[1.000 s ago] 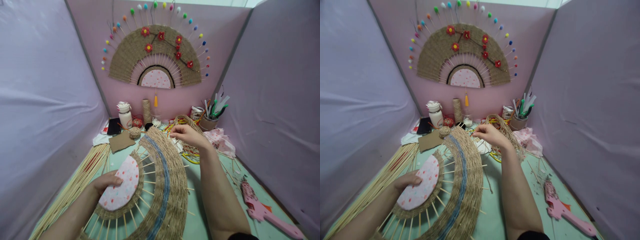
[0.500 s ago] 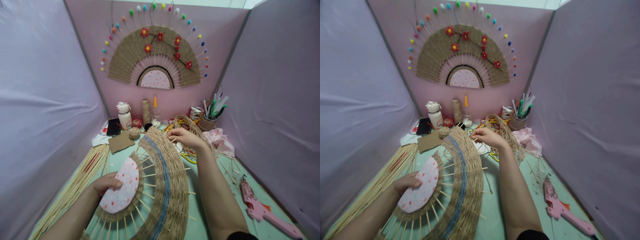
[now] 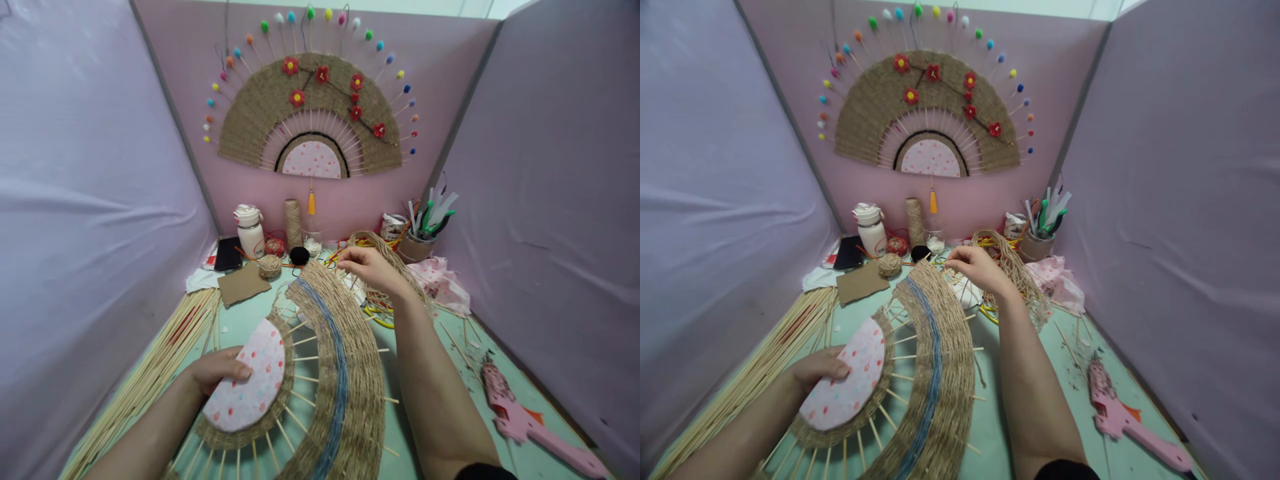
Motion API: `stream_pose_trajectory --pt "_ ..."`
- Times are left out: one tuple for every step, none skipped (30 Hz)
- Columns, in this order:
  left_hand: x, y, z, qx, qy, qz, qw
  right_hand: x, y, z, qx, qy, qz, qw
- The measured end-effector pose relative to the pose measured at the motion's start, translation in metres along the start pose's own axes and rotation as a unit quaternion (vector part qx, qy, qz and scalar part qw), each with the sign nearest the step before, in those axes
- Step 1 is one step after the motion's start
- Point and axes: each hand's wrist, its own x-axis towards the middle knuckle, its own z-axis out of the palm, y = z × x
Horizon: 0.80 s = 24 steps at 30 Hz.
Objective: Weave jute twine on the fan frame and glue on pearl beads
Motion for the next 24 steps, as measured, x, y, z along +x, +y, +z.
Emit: stream_pose_trajectory --pt "0.000 0.000 0.000 0.005 0.000 -0.003 1.000 0.000 -0.001 0.000 0.000 0.000 -0.004 1.000" --pt "0.001 -0.001 0.000 0.009 -0.001 -0.006 1.000 0.000 -0.001 0.000 0.000 -0.001 -0.007 1.000" --pt "0.002 -0.001 0.000 0.012 -0.002 -0.008 1.000 0.000 -0.002 0.000 0.001 -0.001 -0.010 1.000" --pt "0.002 -0.001 0.001 0.014 -0.005 -0.010 1.000 0.000 -0.002 0.001 0.002 -0.002 -0.012 1.000" --pt "0.003 -0.001 0.001 0.017 -0.009 -0.013 1.000 0.000 -0.001 0.001 0.003 -0.004 -0.013 1.000" --pt "0.003 -0.002 0.002 0.019 -0.012 -0.016 1.000 0.000 -0.001 0.001 0.004 -0.006 -0.014 1.000" --pt "0.004 -0.002 0.002 0.024 -0.015 -0.020 0.999 0.000 0.000 0.002 0.005 -0.008 -0.013 1.000" --pt "0.004 -0.002 0.003 0.030 -0.016 -0.025 0.999 0.000 0.001 0.002 0.006 -0.011 -0.013 1.000" --pt "0.005 -0.002 0.004 0.035 -0.016 -0.029 0.999 0.000 0.002 0.002 0.007 -0.014 -0.012 1.000" --pt "0.005 -0.002 0.005 0.041 -0.015 -0.032 0.999 0.000 0.002 0.003 0.007 -0.016 -0.011 1.000" --pt "0.006 -0.003 0.006 0.045 -0.012 -0.033 0.998 0.000 0.003 0.003 0.008 -0.017 -0.010 1.000" --pt "0.006 -0.003 0.007 0.049 -0.010 -0.033 0.998 0.000 0.002 0.004 0.008 -0.017 -0.009 1.000" --pt "0.007 -0.003 0.008 0.052 -0.008 -0.034 0.998 0.000 0.002 0.004 0.008 -0.016 -0.009 1.000" --pt "0.007 -0.004 0.008 0.055 -0.007 -0.036 0.998 0.000 0.001 0.005 0.009 -0.016 -0.009 1.000" --pt "0.007 -0.004 0.008 0.058 -0.008 -0.038 0.998 0.000 0.000 0.006 0.010 -0.015 -0.009 1.000" --pt "0.007 -0.004 0.008 0.060 -0.011 -0.041 0.997 0.001 -0.001 0.007 0.012 -0.015 -0.010 1.000" --pt "0.007 -0.004 0.008 0.062 -0.014 -0.042 0.997 0.001 -0.001 0.008 0.014 -0.015 -0.010 1.000" --pt "0.007 -0.004 0.008 0.062 -0.017 -0.041 0.997 0.002 -0.002 0.010 0.016 -0.015 -0.011 1.000" --pt "0.007 -0.005 0.008 0.062 -0.019 -0.041 0.997 0.002 -0.002 0.011 0.018 -0.015 -0.011 1.000" --pt "0.007 -0.005 0.008 0.061 -0.022 -0.040 0.997 0.003 -0.002 0.013 0.021 -0.013 -0.010 1.000" --pt "0.006 -0.005 0.008 0.060 -0.025 -0.040 0.997 0.003 -0.002 0.014 0.023 -0.010 -0.009 1.000" --pt "0.006 -0.005 0.008 0.060 -0.028 -0.039 0.997 0.004 -0.002 0.015 0.026 -0.005 -0.007 1.000" --pt "0.006 -0.006 0.007 0.061 -0.032 -0.039 0.997 0.004 -0.002 0.015 0.030 -0.001 -0.005 1.000" --pt "0.007 -0.006 0.007 0.062 -0.038 -0.040 0.997 0.005 -0.002 0.015 0.035 0.003 -0.003 0.999"
